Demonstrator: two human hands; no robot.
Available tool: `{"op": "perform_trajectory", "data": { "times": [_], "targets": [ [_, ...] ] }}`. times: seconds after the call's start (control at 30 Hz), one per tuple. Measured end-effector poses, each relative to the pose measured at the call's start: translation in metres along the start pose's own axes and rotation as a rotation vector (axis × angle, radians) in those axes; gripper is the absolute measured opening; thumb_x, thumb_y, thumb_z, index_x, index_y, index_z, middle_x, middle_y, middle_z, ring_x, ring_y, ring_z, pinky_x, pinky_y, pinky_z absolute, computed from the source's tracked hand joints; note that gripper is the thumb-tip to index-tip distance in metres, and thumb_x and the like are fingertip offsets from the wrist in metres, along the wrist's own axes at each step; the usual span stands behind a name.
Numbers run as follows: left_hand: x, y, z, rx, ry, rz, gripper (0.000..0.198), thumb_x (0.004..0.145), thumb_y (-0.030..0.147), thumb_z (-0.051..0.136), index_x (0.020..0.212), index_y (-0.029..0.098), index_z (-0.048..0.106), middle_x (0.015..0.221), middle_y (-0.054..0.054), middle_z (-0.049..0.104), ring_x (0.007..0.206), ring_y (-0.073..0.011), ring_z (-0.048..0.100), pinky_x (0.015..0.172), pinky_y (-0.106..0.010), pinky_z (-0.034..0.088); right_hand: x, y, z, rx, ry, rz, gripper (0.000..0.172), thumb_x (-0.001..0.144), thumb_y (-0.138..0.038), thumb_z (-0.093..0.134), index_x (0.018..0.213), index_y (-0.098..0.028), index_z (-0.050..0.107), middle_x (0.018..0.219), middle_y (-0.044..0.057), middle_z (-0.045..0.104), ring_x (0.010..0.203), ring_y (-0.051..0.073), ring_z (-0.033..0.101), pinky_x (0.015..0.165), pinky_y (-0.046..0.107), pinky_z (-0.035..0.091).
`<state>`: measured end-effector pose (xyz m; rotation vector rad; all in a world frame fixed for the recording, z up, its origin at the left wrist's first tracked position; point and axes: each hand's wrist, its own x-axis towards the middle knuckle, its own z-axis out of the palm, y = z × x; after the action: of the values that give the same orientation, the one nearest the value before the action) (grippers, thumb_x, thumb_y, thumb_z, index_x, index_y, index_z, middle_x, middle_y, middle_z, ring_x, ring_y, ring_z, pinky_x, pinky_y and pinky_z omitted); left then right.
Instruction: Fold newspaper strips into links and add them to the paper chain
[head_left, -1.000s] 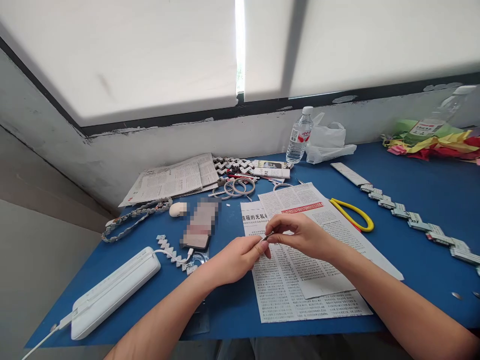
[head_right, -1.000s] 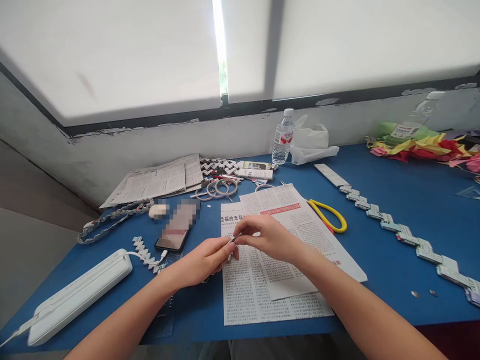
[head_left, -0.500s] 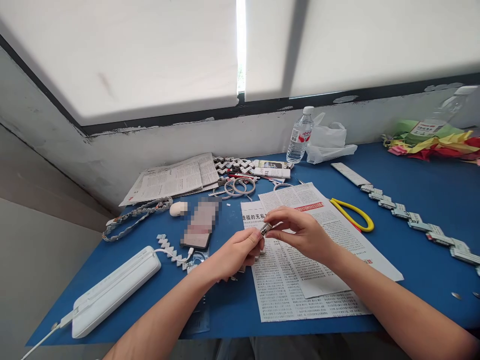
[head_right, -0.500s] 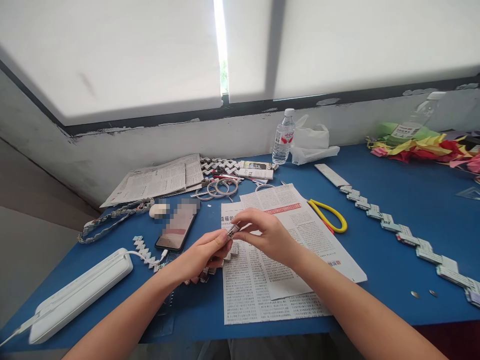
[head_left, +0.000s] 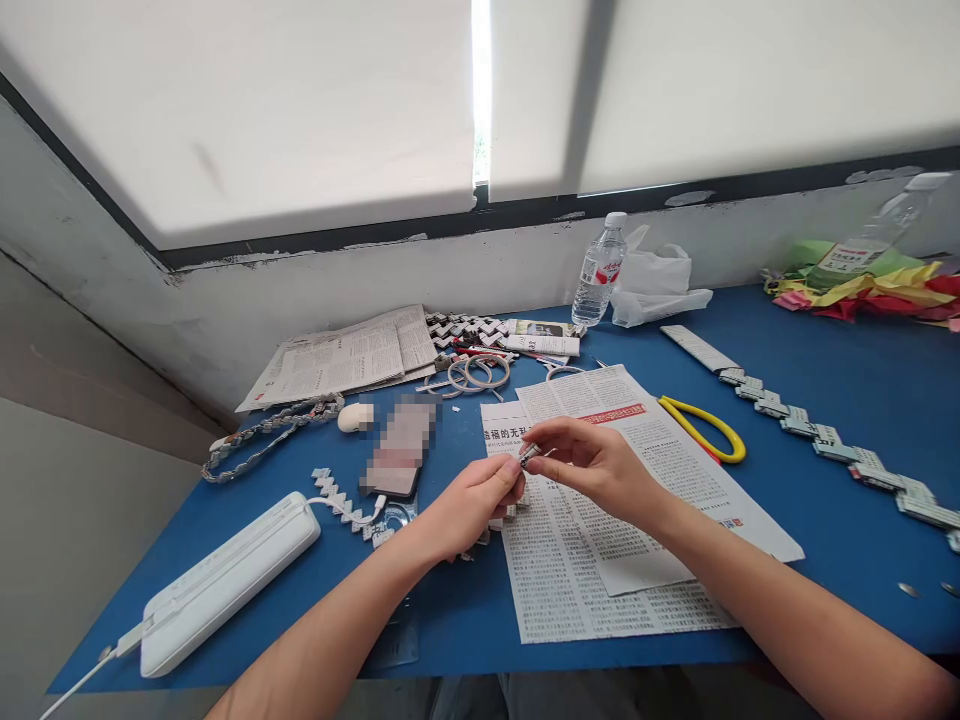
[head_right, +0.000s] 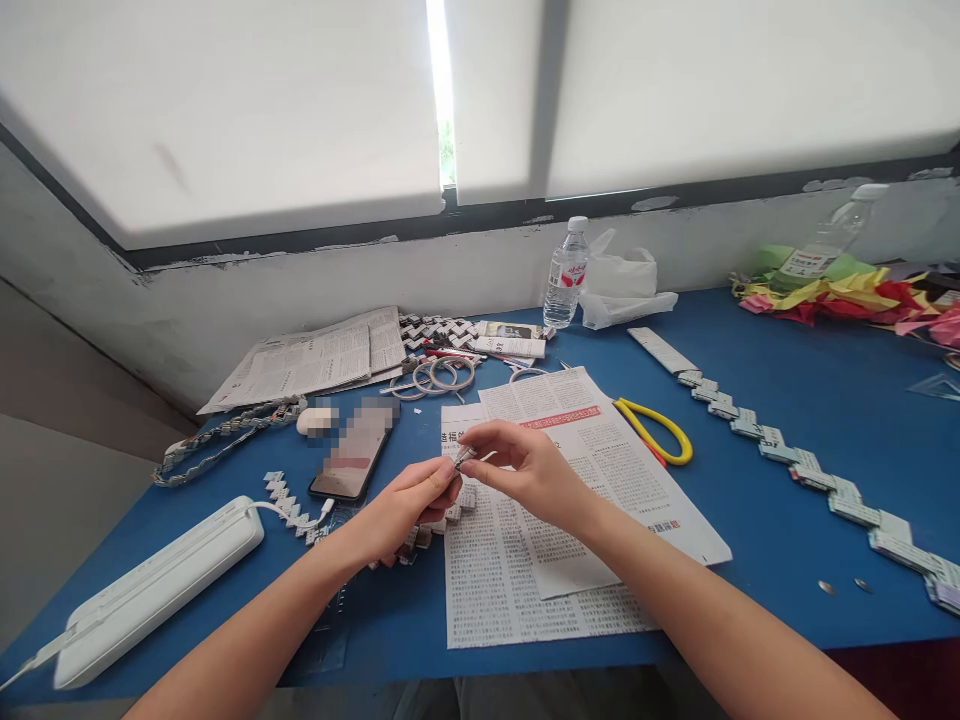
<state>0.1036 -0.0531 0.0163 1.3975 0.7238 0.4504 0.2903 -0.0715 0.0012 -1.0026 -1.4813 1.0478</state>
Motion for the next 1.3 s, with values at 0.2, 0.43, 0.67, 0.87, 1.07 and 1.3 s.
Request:
{"op": "perform_trajectory", "data": {
  "times": [0.2, 0.43, 0.67, 0.87, 1.07, 1.3],
  "targets": [
    [-0.001, 0.002, 0.002, 0.04, 0.006, -0.053, 0.042, 0.092, 0.053, 0.038, 0.072, 0.017, 0.046, 0.062, 0.006, 0.033, 0.051, -0.0072, 0.028, 0.048, -0.021, 0.025, 0.001, 0.0, 0.001, 0.038, 0.001, 0.066, 0.025, 0.071, -0.041, 0.076, 0.083, -0.019, 0.074, 0.073, 0.004, 0.073, 0.067, 0.019, 0.07, 0.066, 0.033, 0.061],
    [-0.007, 0.01, -0.008, 0.174, 0.297, 0.177, 0.025, 0.091, 0.044, 0.047, 0.097, 0.021, 0.054, 0.102, -0.004, 0.06, 0.082, -0.0168, 0.064, 0.07, -0.027, 0.05, 0.01, -0.001, -0.014, 0.132, 0.239, 0.04, 0.026, 0.063, -0.04, 0.083, 0.075, -0.019, 0.074, 0.063, 0.002, 0.072, 0.058, 0.019, 0.07, 0.059, 0.032, 0.063],
    [-0.004, 0.004, -0.015, 0.454, 0.376, 0.275, 0.029, 0.091, 0.041, 0.047, 0.082, 0.018, 0.061, 0.084, -0.006, 0.065, 0.084, -0.0207, 0.065, 0.075, -0.031, 0.052, 0.015, 0.0, -0.022, 0.124, 0.344, -0.002, 0.024, 0.062, -0.038, 0.084, 0.075, -0.02, 0.074, 0.063, 0.002, 0.071, 0.057, 0.019, 0.07, 0.058, 0.032, 0.064],
    [-0.006, 0.012, -0.016, 0.31, 0.406, 0.322, 0.026, 0.086, 0.04, 0.057, 0.079, 0.016, 0.063, 0.104, -0.009, 0.064, 0.076, -0.0179, 0.067, 0.071, -0.031, 0.056, 0.017, 0.007, -0.025, 0.169, 0.365, 0.033, 0.023, 0.063, -0.036, 0.084, 0.075, -0.02, 0.074, 0.064, 0.002, 0.071, 0.059, 0.018, 0.07, 0.06, 0.031, 0.063],
    [-0.008, 0.016, -0.02, 0.385, 0.386, 0.344, 0.027, 0.084, 0.039, 0.061, 0.069, 0.016, 0.065, 0.102, -0.009, 0.063, 0.074, -0.0175, 0.067, 0.07, -0.032, 0.058, 0.017, 0.01, -0.024, 0.198, 0.358, 0.032, 0.023, 0.063, -0.036, 0.084, 0.075, -0.019, 0.074, 0.064, 0.002, 0.071, 0.058, 0.018, 0.07, 0.06, 0.031, 0.063],
    [-0.001, 0.009, -0.023, 0.076, 0.415, 0.259, 0.029, 0.078, 0.038, 0.07, 0.09, 0.02, 0.05, 0.075, -0.002, 0.071, 0.076, -0.0205, 0.071, 0.073, -0.036, 0.058, 0.015, 0.008, -0.025, 0.155, 0.41, -0.008, 0.024, 0.062, -0.036, 0.085, 0.074, -0.02, 0.073, 0.062, 0.001, 0.071, 0.057, 0.018, 0.07, 0.058, 0.031, 0.064]
  ]
}}
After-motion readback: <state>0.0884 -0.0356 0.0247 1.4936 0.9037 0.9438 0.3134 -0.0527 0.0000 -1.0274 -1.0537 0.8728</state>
